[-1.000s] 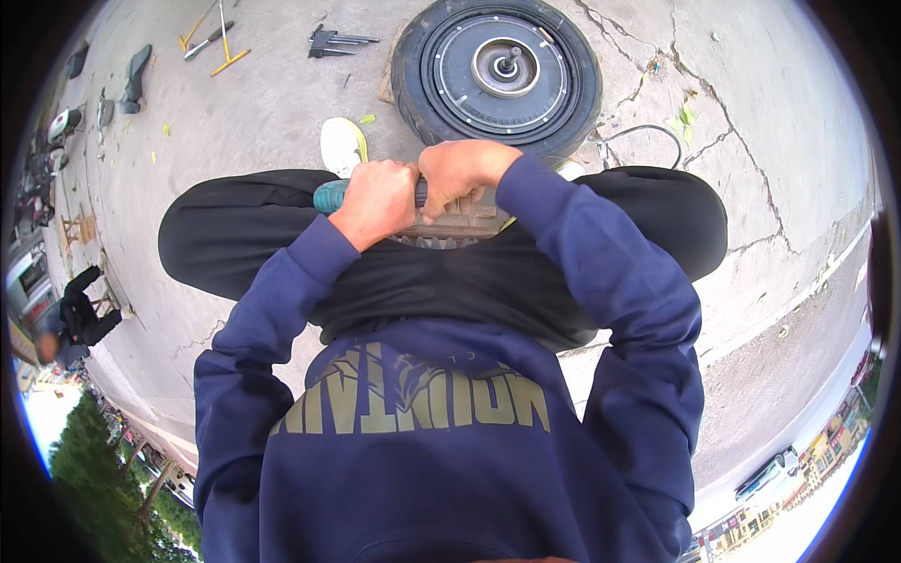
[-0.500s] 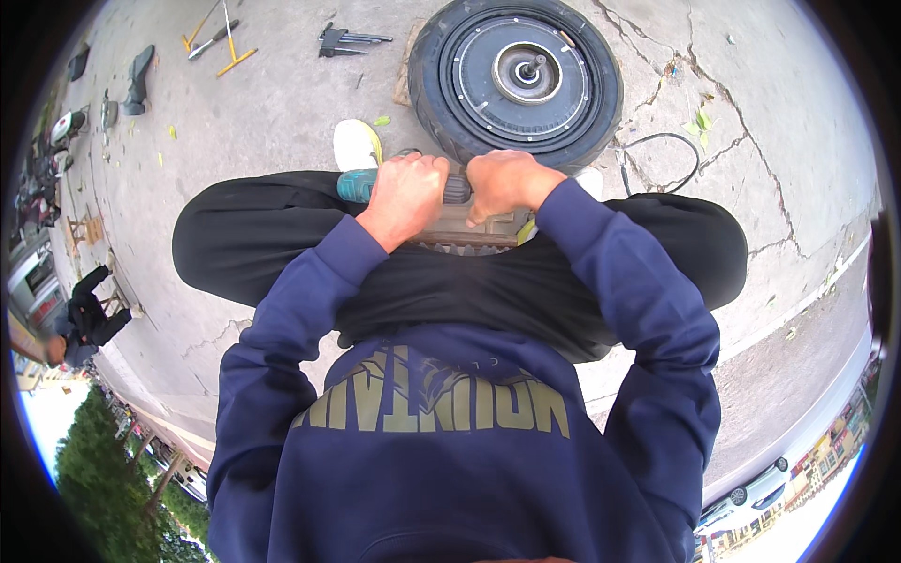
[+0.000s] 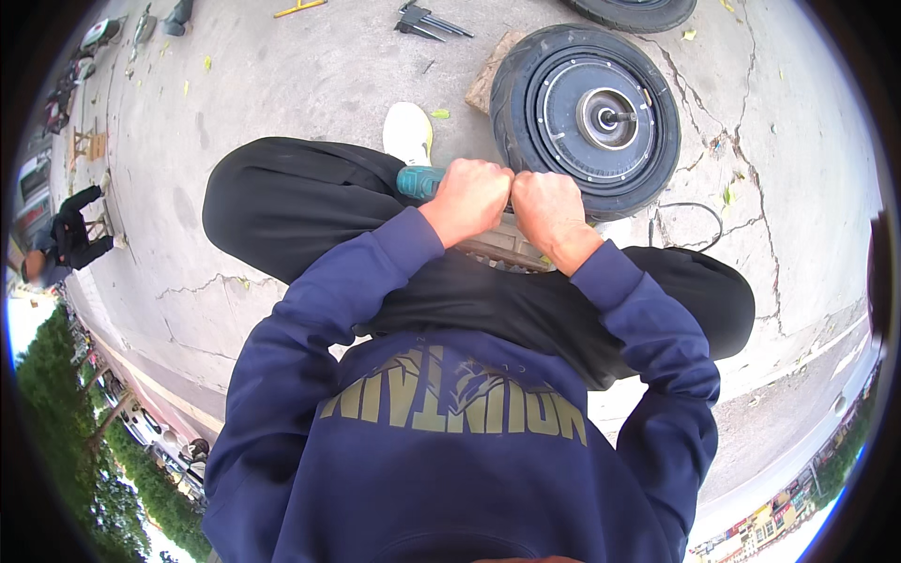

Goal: The person handles two motorcycle wheels, comparing their hubs and placing them on the ground. They retrieve bricks and a power drill, then sit on the ground to work on one wheel hub, using the drill to tighten or adjust components.

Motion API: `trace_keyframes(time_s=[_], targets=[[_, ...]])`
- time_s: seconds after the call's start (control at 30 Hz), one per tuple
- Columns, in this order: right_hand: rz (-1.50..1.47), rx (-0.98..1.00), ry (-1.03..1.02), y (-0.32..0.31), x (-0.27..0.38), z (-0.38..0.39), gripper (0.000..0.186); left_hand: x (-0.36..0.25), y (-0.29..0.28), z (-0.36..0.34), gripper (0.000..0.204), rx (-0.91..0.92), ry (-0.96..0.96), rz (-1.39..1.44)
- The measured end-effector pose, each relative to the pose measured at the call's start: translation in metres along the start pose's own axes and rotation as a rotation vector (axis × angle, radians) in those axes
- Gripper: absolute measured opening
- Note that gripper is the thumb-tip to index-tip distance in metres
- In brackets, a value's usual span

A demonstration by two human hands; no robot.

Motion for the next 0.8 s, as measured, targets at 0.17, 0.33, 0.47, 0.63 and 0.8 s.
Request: trace_keyframes(time_s=[0.17, 0.33, 0.47, 0.63, 0.8], targets=[[0.283, -0.156, -0.153, -0.035, 0.005, 0.001, 0.033, -0.002, -0.005, 0.001, 0.018, -0.065, -0.171, 0.31], [-1.039, 0.918, 0.004, -0.059, -0.053, -0.008, 0.078, -0.008, 0.01, 0.01, 0.017, -0.159, 0.053, 0.047], [-0.472, 0.055, -0.264, -0.027, -0.045, 0.011, 0.039, -0.01, -0.009, 0.004, 0.019, -0.141, -0.049, 0.122], [-0.518, 0.162, -0.027, -0.076, -0.036, 0.024, 0.045, -0.021, -0.02, 0.002, 0.028, -0.107, -0.096, 0.213], [-0.661, -0.281, -0.27, -0.063, -0.034, 0.028, 0.053, -0.022, -0.019, 0.007, 0.025, -0.196, -0.075, 0.225]])
Point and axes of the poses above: each hand's wrist, its own z-axis away from the middle knuckle, its own y-axis out of the palm, x = y × z, the point moved 1 cm from there along -z, towards the middle knuckle, and after that the axes turned 6 degrees about z, right-handed, at the moved point
